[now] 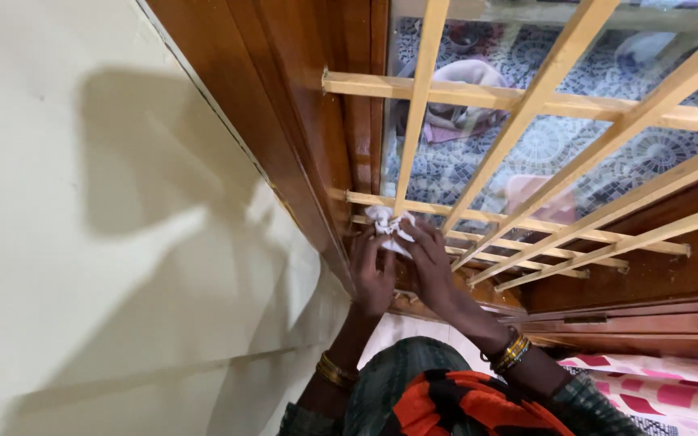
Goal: The person wipes the wooden frame and glass panes of a door with a white cloth. They systematically clean the grid structure and the surrounding wood, moving the cloth across different sections of the door.
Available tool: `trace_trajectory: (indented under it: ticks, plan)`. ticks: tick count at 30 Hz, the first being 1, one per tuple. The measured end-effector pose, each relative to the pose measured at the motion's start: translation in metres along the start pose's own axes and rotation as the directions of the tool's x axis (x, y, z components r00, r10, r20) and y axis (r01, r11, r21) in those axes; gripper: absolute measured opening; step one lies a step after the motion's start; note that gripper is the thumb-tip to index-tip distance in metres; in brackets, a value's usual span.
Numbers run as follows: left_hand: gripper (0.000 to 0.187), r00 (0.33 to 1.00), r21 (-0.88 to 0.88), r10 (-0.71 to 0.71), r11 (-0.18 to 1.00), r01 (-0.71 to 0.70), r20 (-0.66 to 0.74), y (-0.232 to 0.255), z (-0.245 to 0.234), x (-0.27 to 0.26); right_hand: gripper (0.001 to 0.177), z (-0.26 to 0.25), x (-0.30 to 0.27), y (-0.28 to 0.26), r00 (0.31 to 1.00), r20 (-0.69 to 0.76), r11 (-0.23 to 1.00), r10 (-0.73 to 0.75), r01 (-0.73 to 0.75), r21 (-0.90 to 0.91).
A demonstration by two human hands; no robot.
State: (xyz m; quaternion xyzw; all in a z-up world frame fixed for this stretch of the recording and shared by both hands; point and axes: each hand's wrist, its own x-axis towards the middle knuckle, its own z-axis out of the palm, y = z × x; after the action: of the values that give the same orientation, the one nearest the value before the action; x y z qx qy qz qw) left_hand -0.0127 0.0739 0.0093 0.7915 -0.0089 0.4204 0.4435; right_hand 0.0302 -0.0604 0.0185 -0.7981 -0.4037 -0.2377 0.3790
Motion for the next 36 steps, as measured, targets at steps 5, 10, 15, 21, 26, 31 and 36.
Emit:
trace_trajectory:
  ticks: [5, 10, 15, 21, 26, 31, 36]
  plan:
    - [0.052, 0.991, -0.022, -0.078, 0.996, 0.081, 0.109, 0.006, -0.007, -0.002, 0.071, 0.017, -0.021, 0.014, 0.997, -0.017, 0.996, 0.076, -0.075, 0.048]
    - [0.052, 0.993, -0.006, -0.006, 1.0, 0.007, 0.12, -0.025, 0.011, 0.001, 0.079, 0.044, -0.022, 0.025, 0.995, 0.023, 0.994, 0.102, -0.101, -0.033]
    - [0.045, 0.997, -0.008, -0.04, 0.999, 0.04, 0.063, -0.037, 0.02, -0.015, 0.073, 0.053, -0.037, 0.016, 0.995, 0.008, 0.973, 0.103, -0.099, -0.206]
    - [0.038, 0.999, 0.079, 0.042, 0.996, -0.044, 0.029, -0.052, 0.021, -0.026, 0.07, 0.072, -0.058, 0.03, 0.997, 0.056, 0.981, 0.05, -0.038, -0.192]
    - [0.038, 1.0, 0.091, -0.015, 0.996, 0.015, -0.004, -0.069, 0.033, -0.051, 0.072, 0.082, -0.075, 0.032, 0.991, 0.114, 0.994, 0.069, -0.06, -0.087]
    - [0.047, 0.981, 0.045, -0.171, 0.985, 0.167, 0.095, -0.095, 0.047, -0.071, 0.087, 0.085, -0.086, 0.031, 0.971, 0.21, 0.986, 0.112, -0.134, 0.096]
    - [0.05, 0.949, 0.009, -0.285, 0.958, 0.286, 0.136, -0.091, 0.042, -0.071, 0.081, 0.069, -0.08, 0.028, 0.928, 0.211, 0.918, 0.307, -0.347, 0.192]
